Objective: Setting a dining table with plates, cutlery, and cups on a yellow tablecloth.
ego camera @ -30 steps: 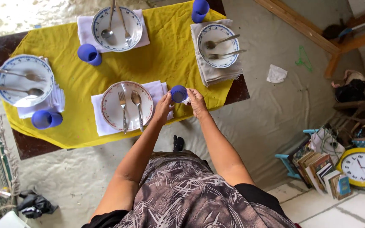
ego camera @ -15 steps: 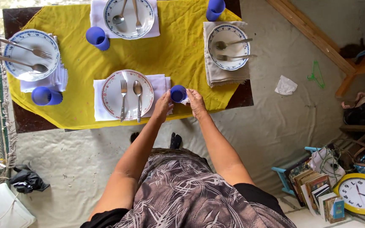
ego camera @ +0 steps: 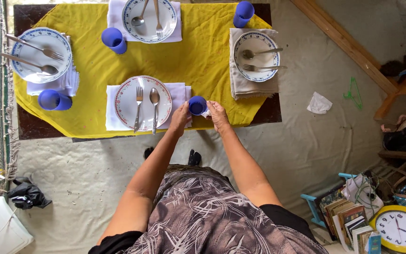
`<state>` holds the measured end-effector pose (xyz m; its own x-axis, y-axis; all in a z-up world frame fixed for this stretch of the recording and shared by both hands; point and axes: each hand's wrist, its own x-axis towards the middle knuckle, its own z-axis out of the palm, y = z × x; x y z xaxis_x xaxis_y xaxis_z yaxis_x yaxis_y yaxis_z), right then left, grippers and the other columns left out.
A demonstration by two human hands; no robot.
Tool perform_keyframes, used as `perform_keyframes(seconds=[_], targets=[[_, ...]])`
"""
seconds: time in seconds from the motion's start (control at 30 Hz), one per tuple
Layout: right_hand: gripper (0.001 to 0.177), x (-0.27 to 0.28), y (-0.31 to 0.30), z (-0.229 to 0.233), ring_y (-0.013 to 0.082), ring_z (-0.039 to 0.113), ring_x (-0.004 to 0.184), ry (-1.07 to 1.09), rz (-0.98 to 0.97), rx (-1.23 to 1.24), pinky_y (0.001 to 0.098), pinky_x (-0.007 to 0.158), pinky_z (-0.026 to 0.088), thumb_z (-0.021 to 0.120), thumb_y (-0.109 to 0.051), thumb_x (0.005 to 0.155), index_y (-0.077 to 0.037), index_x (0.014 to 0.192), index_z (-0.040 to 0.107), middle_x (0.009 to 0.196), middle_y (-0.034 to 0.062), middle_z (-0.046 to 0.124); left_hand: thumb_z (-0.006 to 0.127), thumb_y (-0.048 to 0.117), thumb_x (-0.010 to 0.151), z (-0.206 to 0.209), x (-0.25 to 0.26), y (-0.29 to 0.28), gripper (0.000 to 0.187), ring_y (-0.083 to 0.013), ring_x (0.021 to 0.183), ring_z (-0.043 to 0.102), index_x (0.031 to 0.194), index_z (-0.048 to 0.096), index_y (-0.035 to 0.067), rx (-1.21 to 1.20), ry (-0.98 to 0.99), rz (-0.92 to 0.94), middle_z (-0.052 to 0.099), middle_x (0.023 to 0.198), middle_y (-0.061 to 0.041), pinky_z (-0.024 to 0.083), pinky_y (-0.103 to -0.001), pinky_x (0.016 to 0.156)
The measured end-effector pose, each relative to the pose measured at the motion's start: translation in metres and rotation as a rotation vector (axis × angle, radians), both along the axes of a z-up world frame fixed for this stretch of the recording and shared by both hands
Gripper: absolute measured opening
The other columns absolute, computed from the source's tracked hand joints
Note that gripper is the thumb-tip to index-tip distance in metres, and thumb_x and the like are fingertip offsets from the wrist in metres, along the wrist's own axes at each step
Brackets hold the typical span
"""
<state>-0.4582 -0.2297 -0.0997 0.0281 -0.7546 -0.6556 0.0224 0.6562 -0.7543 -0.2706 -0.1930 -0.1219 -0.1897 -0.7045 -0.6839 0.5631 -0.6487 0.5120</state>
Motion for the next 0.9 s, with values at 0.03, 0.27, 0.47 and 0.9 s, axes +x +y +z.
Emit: perform_keyframes(seconds=[0.03,0.27,0.47,0.9], targets=[[0.035,0.0,0.0,0.001,0.0063,0.064,0.077,-0.002,0.005,-0.001,0.0253,0.061,0.051,0.065,-0.041,0.1,-0.012,0.119,0.065,0.094,-0.0033,0.07,0.048,0.051,0.104,-0.002,0.0,0.001,0.054,-0.0188,0.123,0.057,0.143,0.058,0.015,-0.001,-0.002,0.005,0.063,0.133,-0.002,0.045,-0.041,0.106],[0.033,-0.003,-0.004,0.002,0.0067,0.065,0.077,0.006,-0.009,-0.005,0.0255,0.06,0.052,0.066,-0.041,0.099,-0.013,0.116,0.066,0.096,-0.0029,0.071,0.051,0.053,0.102,-0.01,0.001,0.002,0.056,-0.0217,0.128,0.052,0.143,0.056,0.014,0.021,-0.082,0.03,0.058,0.138,-0.004,0.046,-0.041,0.105],[0.026,-0.017,-0.009,-0.008,0.0087,0.062,0.072,0.103,-0.153,-0.113,0.0251,0.056,0.05,0.069,-0.037,0.097,-0.014,0.109,0.066,0.095,-0.0019,0.068,0.054,0.053,0.102,-0.006,0.008,0.01,0.059,-0.0188,0.111,0.053,0.142,0.057,0.01,-0.015,-0.166,0.049,0.056,0.12,-0.004,0.051,-0.039,0.095],[0.019,0.102,-0.001,0.106,0.008,0.062,0.077,-0.077,-0.218,-0.326,0.0242,0.064,0.049,0.069,-0.025,0.099,-0.008,0.108,0.068,0.102,0.0016,0.072,0.052,0.047,0.103,0.059,0.089,0.043,0.054,-0.0147,0.112,0.055,0.144,0.056,0.013,-0.096,-0.232,0.149,0.058,0.12,0.0,0.052,-0.036,0.093]])
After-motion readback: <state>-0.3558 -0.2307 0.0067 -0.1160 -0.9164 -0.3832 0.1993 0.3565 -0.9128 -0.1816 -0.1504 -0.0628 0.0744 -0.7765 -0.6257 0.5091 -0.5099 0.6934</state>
